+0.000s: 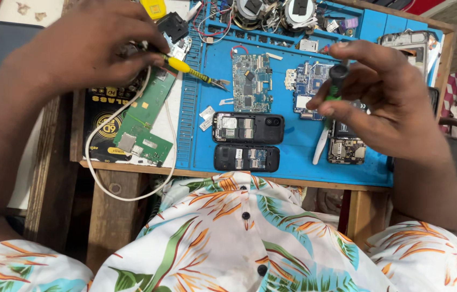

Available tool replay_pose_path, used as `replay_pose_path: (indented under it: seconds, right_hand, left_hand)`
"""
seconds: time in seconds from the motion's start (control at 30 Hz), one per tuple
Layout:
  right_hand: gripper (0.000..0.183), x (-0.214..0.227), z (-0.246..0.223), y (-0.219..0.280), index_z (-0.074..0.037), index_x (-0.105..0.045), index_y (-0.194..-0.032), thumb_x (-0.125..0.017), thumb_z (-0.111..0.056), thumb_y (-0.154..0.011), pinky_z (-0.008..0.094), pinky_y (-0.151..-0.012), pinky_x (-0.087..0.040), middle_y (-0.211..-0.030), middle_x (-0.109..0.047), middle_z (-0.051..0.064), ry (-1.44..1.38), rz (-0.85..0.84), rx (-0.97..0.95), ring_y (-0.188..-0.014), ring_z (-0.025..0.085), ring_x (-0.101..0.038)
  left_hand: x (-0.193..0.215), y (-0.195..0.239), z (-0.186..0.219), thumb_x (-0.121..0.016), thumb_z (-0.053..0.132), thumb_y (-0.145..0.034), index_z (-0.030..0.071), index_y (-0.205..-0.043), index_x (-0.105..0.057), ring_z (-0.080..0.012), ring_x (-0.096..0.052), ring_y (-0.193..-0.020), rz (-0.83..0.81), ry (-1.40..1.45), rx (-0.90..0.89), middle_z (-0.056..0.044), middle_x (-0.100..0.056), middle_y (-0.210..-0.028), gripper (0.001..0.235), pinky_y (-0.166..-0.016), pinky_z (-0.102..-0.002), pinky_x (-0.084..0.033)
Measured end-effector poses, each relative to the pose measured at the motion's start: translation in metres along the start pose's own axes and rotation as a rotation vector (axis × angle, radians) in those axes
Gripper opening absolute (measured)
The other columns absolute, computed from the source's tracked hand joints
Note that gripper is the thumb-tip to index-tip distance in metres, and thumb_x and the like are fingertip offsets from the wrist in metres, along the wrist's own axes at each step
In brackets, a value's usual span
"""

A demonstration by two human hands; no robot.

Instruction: The person disassembles and reassembles multiple mobile phones on a cluttered workbench. They use a screwdriver to remove screws, separate phone casings, and handle internal components such as circuit boards and batteries. The person repeatedly opens and closes phone parts, moving components between devices.

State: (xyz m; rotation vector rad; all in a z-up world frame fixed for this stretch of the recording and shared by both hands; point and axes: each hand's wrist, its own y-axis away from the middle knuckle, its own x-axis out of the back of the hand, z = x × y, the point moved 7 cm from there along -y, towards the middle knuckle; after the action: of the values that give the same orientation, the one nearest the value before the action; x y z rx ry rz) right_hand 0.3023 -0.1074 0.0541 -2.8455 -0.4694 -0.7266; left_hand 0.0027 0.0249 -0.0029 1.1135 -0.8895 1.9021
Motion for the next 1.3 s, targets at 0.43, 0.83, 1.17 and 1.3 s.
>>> replay_pose_path:
  seconds: [0.43,0.83,1.17,1.3]
  right_hand:
    - [0.05,-0.017,0.046,0.016,-0.009,-0.043,-0.143,-0.079,0.0,-0.109,0.03,-0.085,-0.068,-0.121,-0.071,0.019,0.185,0.332,0.438,-0.105,0.02,-0.077]
    - [0.073,-0.022,0.047,0.007,-0.018,-0.04,-0.155,-0.085,0.001,-0.101,0.031,-0.09,-0.067,-0.112,-0.072,0.012,0.443,0.152,0.357,-0.104,0.023,-0.078]
    - [0.08,-0.023,0.057,0.004,-0.02,-0.026,-0.159,-0.078,0.005,-0.104,0.032,-0.09,-0.066,-0.109,-0.074,0.014,0.375,0.119,0.331,-0.102,0.023,-0.078]
    - [0.084,-0.019,0.057,0.008,-0.023,-0.017,-0.161,-0.072,0.01,-0.106,0.036,-0.095,-0.067,-0.112,-0.069,0.02,0.245,0.197,0.35,-0.11,0.028,-0.074]
  left_hand:
    - [0.006,-0.001,-0.019,-0.076,0.019,-0.089,0.002,-0.104,-0.076,-0.024,-0.068,-0.082,0.08,0.179,0.151,-0.012,-0.069,-0.088,0.022,-0.072,-0.037,-0.054]
    - [-0.02,0.004,-0.024,-0.078,0.019,-0.088,0.007,-0.098,-0.079,-0.0261,-0.066,-0.087,0.166,0.024,-0.057,-0.009,-0.068,-0.089,0.016,-0.08,-0.038,-0.051]
    - [-0.005,0.002,-0.005,-0.087,0.03,-0.08,0.006,-0.103,-0.078,-0.028,-0.068,-0.103,0.222,-0.068,-0.102,-0.01,-0.071,-0.11,0.034,-0.09,-0.042,-0.053]
    - [-0.017,0.0,0.029,-0.084,0.039,-0.089,0.011,-0.11,-0.078,-0.0262,-0.065,-0.109,0.183,0.001,-0.135,-0.007,-0.07,-0.119,0.035,-0.095,-0.043,-0.051]
